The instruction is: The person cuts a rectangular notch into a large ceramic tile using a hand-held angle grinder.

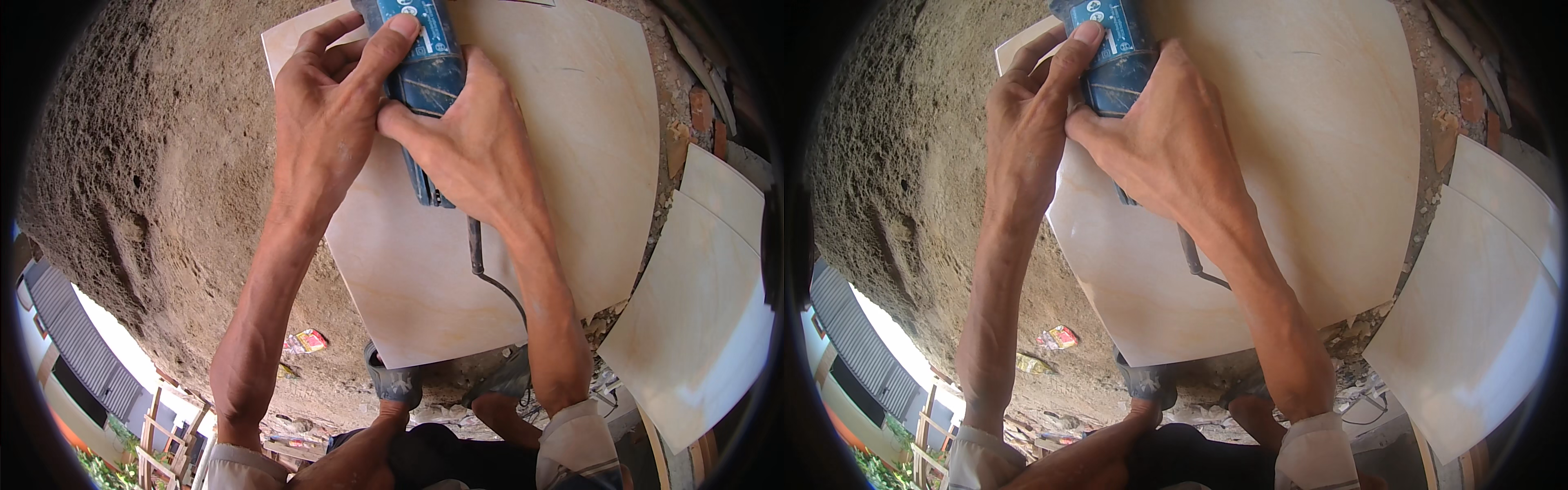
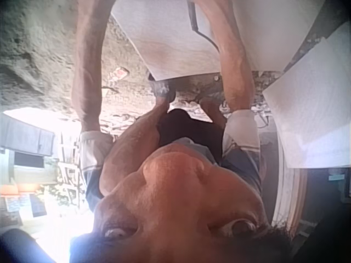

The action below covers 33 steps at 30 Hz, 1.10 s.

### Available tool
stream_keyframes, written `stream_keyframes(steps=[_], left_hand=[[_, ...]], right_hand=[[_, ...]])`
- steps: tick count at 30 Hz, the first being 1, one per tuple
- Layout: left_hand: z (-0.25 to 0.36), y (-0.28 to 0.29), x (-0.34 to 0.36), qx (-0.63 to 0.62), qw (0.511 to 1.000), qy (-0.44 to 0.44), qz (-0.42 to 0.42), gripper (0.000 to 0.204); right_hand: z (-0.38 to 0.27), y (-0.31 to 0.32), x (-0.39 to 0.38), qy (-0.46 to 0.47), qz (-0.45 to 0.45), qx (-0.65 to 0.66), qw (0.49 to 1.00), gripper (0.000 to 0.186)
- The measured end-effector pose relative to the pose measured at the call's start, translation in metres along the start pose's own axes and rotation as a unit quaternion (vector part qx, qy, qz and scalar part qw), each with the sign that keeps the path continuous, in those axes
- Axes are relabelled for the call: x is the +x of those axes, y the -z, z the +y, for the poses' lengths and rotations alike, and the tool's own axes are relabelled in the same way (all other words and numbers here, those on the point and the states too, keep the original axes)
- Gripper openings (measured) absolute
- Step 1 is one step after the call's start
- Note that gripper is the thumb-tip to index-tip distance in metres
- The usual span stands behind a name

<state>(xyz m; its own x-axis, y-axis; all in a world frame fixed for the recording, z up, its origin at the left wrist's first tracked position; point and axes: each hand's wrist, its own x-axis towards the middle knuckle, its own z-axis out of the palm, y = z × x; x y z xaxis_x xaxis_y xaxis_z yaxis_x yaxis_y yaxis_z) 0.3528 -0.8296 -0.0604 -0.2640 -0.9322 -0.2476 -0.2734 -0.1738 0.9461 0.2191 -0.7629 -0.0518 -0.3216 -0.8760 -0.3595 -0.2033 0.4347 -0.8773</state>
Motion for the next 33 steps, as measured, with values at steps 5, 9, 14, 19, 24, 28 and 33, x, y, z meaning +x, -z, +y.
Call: stream_keyframes(steps=[5,9,14,19,24,28,33], left_hand=[[0.001,0.0,0.002,0.006,1.0,-0.006,-0.001,0.092],[0.0,0.001,0.005,0.0,1.0,0.0,-0.002,0.092],[0.007,0.0,0.005,0.01,1.0,0.009,0.006,0.09],[0.008,-0.002,0.003,-0.005,1.0,0.021,0.006,0.086],[0.011,-0.002,0.002,0.003,1.0,0.02,0.01,0.083],[0.011,-0.002,-0.001,0.006,1.0,0.027,0.01,0.082],[0.014,0.001,-0.002,0.017,0.999,0.031,0.006,0.081]], right_hand=[[-0.001,0.001,0.004,-0.008,0.0,-0.007,1.0,0.067],[-0.004,0.002,0.006,-0.013,-0.005,-0.009,1.0,0.065],[-0.011,0.007,0.006,-0.019,-0.01,-0.007,1.0,0.063],[-0.014,0.009,0.003,-0.026,-0.01,-0.013,1.0,0.063],[-0.014,0.01,0.002,-0.026,-0.013,-0.004,1.0,0.057],[-0.012,0.008,-0.001,-0.021,-0.005,-0.012,1.0,0.045],[-0.015,0.009,-0.002,-0.021,-0.011,-0.018,1.0,0.042]])
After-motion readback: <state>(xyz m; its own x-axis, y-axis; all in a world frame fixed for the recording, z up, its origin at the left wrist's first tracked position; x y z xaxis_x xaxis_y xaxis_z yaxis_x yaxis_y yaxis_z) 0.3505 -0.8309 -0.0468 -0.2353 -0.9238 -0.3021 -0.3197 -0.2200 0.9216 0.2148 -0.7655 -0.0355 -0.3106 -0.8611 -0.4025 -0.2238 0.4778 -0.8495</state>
